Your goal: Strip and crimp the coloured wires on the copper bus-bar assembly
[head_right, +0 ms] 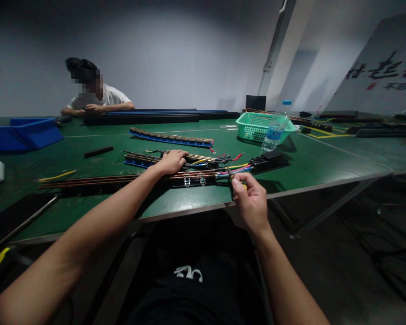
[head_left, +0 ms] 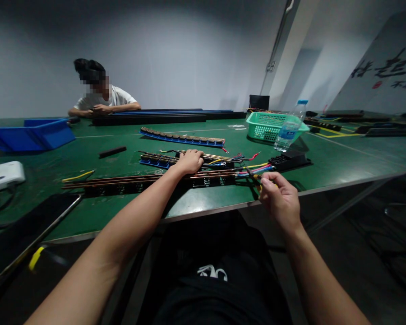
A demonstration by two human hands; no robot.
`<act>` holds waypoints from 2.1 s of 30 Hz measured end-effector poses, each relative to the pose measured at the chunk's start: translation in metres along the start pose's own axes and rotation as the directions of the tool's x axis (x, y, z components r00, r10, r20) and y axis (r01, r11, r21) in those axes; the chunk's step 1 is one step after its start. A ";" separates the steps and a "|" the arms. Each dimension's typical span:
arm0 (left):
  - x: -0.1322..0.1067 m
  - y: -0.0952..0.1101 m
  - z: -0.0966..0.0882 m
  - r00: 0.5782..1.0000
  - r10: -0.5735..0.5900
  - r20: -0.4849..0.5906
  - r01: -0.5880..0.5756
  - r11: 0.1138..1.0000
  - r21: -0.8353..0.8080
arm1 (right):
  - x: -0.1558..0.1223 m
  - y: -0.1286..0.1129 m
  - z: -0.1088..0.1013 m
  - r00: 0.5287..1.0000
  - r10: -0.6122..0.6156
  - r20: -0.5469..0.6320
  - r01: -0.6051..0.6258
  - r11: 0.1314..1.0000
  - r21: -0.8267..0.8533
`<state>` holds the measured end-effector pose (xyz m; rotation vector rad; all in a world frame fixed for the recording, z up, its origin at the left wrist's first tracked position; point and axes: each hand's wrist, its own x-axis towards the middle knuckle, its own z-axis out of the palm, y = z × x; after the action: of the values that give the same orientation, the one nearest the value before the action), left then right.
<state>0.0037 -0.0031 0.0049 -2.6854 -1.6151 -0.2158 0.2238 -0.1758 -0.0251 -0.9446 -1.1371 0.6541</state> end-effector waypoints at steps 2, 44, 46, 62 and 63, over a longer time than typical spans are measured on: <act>0.000 0.000 0.000 1.000 0.002 -0.003 -0.002 1.000 -0.004 | -0.001 0.000 0.002 0.996 0.039 -0.081 -0.028 0.990 0.135; 0.001 -0.001 0.001 1.000 -0.007 -0.010 0.008 1.000 0.012 | -0.004 0.011 0.090 0.995 -0.027 -0.092 0.057 0.937 0.345; 0.000 0.000 0.001 1.000 -0.006 -0.012 0.006 1.000 0.013 | 0.004 0.010 0.094 0.995 0.010 -0.103 0.024 0.946 0.324; 0.002 -0.002 0.002 1.000 -0.005 -0.002 0.005 1.000 -0.013 | -0.001 0.005 0.106 0.971 -0.201 0.133 0.222 0.961 -0.165; 0.002 -0.002 0.002 1.000 -0.006 -0.002 0.006 1.000 -0.013 | 0.003 0.005 0.105 0.991 -0.133 0.031 0.135 0.988 -0.075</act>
<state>0.0034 -0.0007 0.0028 -2.6890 -1.6268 -0.2293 0.1250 -0.1409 -0.0154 -0.9183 -1.2450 0.5176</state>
